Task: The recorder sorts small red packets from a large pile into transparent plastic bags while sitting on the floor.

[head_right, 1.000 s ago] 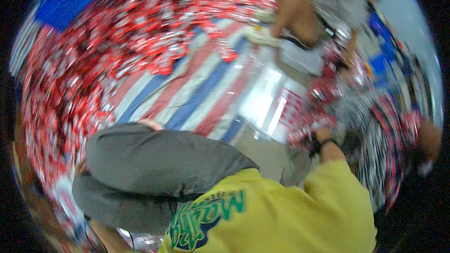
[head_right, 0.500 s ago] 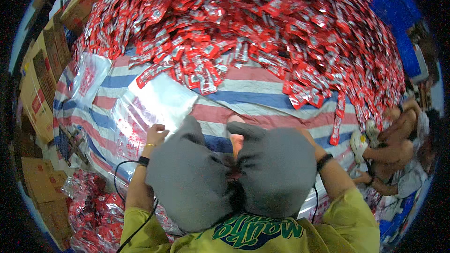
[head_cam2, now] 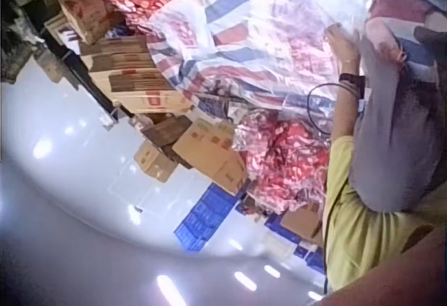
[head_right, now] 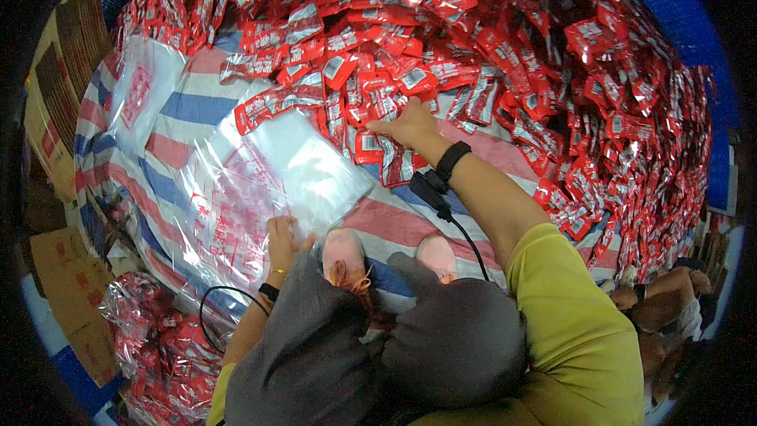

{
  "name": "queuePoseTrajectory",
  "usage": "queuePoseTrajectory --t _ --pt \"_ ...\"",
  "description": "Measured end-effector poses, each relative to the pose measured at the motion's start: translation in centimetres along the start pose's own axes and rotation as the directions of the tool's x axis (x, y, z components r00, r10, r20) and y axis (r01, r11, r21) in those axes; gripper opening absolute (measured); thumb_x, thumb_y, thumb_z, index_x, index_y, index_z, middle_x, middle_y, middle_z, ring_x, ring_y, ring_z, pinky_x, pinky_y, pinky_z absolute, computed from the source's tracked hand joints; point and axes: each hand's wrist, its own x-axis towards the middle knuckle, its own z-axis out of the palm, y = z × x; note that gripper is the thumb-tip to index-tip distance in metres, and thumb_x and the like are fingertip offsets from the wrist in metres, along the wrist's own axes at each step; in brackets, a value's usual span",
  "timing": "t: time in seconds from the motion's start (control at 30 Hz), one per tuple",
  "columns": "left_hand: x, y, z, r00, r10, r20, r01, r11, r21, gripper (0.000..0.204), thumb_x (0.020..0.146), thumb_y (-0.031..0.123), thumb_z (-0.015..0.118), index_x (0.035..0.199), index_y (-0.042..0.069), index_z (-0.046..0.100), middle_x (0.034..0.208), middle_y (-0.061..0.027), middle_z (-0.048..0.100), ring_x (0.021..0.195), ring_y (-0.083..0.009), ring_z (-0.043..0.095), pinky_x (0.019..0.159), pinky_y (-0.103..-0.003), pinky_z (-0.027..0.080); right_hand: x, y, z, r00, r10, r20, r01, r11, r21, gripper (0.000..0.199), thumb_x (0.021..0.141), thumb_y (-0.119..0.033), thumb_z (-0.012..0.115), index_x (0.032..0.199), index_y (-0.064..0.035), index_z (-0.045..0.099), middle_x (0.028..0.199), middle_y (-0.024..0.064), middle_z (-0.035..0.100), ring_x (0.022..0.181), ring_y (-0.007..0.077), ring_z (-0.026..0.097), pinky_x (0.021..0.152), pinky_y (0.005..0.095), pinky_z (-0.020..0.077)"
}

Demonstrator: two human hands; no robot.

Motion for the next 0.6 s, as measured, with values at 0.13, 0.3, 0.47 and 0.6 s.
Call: queuePoseTrajectory --t 0.13,0.3,0.47,0.6 --pt "0.7 -1.8 0.1 0.997 -0.007 0.078 0.006 1.0 0.005 0.034 0.076 0.013 0.081 0.103 0.006 0.061 0.103 -0.0156 0.059 0.092 -0.0358 0.061 0.077 -0.044 0.051 0.8 0.6 2.1 0.999 0.043 0.016 -0.043 0.999 -0.018 0.114 0.059 -0.055 0.094 0.138 0.01 0.045 0.133 0.0296 0.061 0.125 0.0414 0.06 0.105 0.0437 0.0487" --pt "0.5 -1.1 -0.5 0.998 -0.016 0.06 0.017 1.0 -0.013 0.011 0.084 0.007 0.072 0.09 0.005 0.063 0.087 -0.0134 0.062 0.08 -0.0342 0.062 0.07 -0.043 0.05 -1.1 4.5 0.2 0.985 0.115 0.125 -0.113 0.993 -0.023 0.104 0.057 -0.042 0.096 0.137 0.0054 0.05 0.13 0.0265 0.065 0.121 0.0395 0.063 0.102 0.0428 0.0505" --pt "-0.8 -0.4 0.0 0.988 -0.13 -0.082 0.122 0.988 -0.097 0.009 0.093 0.009 0.062 0.092 0.001 0.061 0.085 -0.0137 0.06 0.077 -0.0283 0.06 0.07 -0.038 0.048 -7.2 8.9 -3.3 0.991 -0.054 0.124 0.03 0.982 0.186 0.091 0.06 -0.028 0.093 0.141 -0.0097 0.053 0.121 0.019 0.072 0.114 0.0365 0.068 0.098 0.0436 0.0523" --pt "0.6 0.1 1.8 0.933 -0.231 -0.276 0.143 0.941 -0.307 0.014 0.1 0.013 0.057 0.099 -0.001 0.055 0.084 -0.0097 0.056 0.075 -0.0207 0.055 0.071 -0.036 0.047 -12.8 9.9 -6.9 0.998 0.038 -0.04 -0.041 0.997 -0.07 0.08 0.066 -0.024 0.091 0.135 -0.0036 0.056 0.117 0.0208 0.071 0.109 0.0366 0.069 0.095 0.0445 0.0528"
